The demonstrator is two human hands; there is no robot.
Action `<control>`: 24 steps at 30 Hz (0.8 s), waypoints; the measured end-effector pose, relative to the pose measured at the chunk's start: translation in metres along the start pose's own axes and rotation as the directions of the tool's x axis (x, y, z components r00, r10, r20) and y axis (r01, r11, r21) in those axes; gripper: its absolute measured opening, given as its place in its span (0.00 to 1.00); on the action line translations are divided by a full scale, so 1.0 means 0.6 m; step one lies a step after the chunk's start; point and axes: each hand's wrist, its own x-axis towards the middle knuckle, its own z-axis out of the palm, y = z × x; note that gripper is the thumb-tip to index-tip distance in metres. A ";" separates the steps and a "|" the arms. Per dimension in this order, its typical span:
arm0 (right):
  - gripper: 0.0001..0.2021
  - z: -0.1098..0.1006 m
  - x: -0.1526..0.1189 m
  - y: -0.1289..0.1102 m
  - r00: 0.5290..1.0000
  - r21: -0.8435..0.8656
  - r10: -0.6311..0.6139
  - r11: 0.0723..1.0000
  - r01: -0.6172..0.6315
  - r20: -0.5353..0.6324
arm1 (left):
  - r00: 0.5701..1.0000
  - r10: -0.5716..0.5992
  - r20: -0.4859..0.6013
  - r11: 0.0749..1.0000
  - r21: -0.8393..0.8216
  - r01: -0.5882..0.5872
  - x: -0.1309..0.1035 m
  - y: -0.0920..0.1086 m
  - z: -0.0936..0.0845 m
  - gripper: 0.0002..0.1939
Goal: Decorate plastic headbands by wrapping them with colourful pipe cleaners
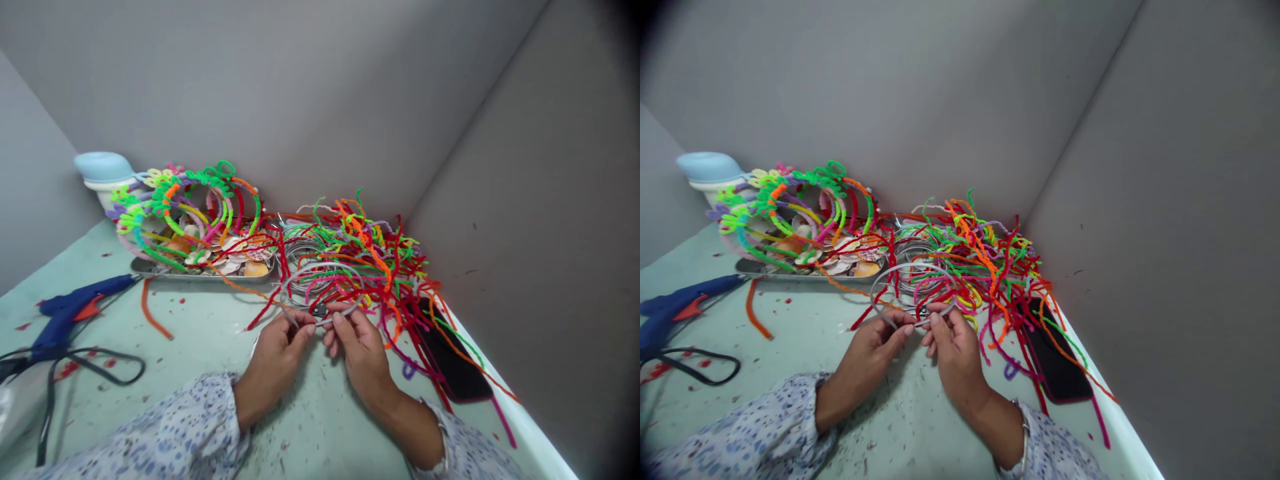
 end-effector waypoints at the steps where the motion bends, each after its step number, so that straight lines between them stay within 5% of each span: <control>1: 0.13 -0.001 0.000 0.001 1.000 -0.003 0.001 1.000 -0.001 0.008 | 1.000 0.003 -0.007 1.000 -0.005 -0.003 0.000 -0.001 0.000 0.07; 15: 0.14 0.003 0.002 0.005 0.998 -0.054 0.046 0.998 -0.043 0.052 | 0.995 0.040 -0.095 0.999 -0.032 -0.043 0.004 0.017 -0.009 0.06; 24: 0.12 0.001 -0.003 0.005 0.994 -0.153 0.019 0.988 -0.002 0.106 | 0.989 -0.087 -0.117 0.986 -0.150 0.069 0.006 0.028 -0.011 0.08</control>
